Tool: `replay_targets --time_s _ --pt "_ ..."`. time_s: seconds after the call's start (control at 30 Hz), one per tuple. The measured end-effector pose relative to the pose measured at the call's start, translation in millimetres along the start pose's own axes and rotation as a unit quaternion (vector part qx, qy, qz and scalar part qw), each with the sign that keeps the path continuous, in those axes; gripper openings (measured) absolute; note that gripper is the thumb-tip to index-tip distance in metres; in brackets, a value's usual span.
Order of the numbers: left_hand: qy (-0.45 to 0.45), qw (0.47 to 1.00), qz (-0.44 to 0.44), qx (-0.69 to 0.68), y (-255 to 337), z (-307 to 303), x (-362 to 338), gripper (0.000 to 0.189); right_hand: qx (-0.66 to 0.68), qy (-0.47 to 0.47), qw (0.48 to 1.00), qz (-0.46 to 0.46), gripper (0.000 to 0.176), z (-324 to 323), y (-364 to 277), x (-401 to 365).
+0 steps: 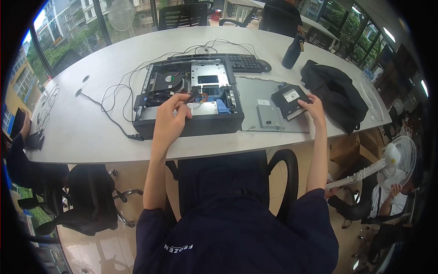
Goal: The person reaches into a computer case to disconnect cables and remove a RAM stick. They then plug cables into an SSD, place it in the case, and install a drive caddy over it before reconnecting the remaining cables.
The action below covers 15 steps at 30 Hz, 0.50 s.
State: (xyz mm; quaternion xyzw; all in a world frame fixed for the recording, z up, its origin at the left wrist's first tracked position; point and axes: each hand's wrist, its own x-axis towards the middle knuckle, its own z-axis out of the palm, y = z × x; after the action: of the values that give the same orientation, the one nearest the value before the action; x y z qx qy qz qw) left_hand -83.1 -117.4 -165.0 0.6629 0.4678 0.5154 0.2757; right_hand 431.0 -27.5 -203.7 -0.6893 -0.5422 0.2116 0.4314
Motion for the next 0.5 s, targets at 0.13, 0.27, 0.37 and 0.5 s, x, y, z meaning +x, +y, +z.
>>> replay_targets --time_s 0.13,0.27,0.37,0.5 --pt "-0.007 1.0 0.028 0.002 2.7 4.8 -1.5 0.025 0.104 0.058 0.983 -0.142 0.06 8.2 -45.6 -29.8" --pt "-0.023 0.998 0.063 -0.002 3.5 6.1 -4.0 0.018 0.212 0.101 0.961 -0.146 0.045 18.7 -85.7 -50.0" --pt "-0.026 0.998 0.058 -0.017 2.4 5.9 -3.2 0.017 0.391 0.059 0.908 -0.135 0.042 32.1 -118.5 -65.5" --pt "-0.039 0.994 0.099 0.011 0.7 3.5 -2.9 0.019 0.518 -0.072 0.846 -0.107 0.048 71.2 -155.3 -80.7"
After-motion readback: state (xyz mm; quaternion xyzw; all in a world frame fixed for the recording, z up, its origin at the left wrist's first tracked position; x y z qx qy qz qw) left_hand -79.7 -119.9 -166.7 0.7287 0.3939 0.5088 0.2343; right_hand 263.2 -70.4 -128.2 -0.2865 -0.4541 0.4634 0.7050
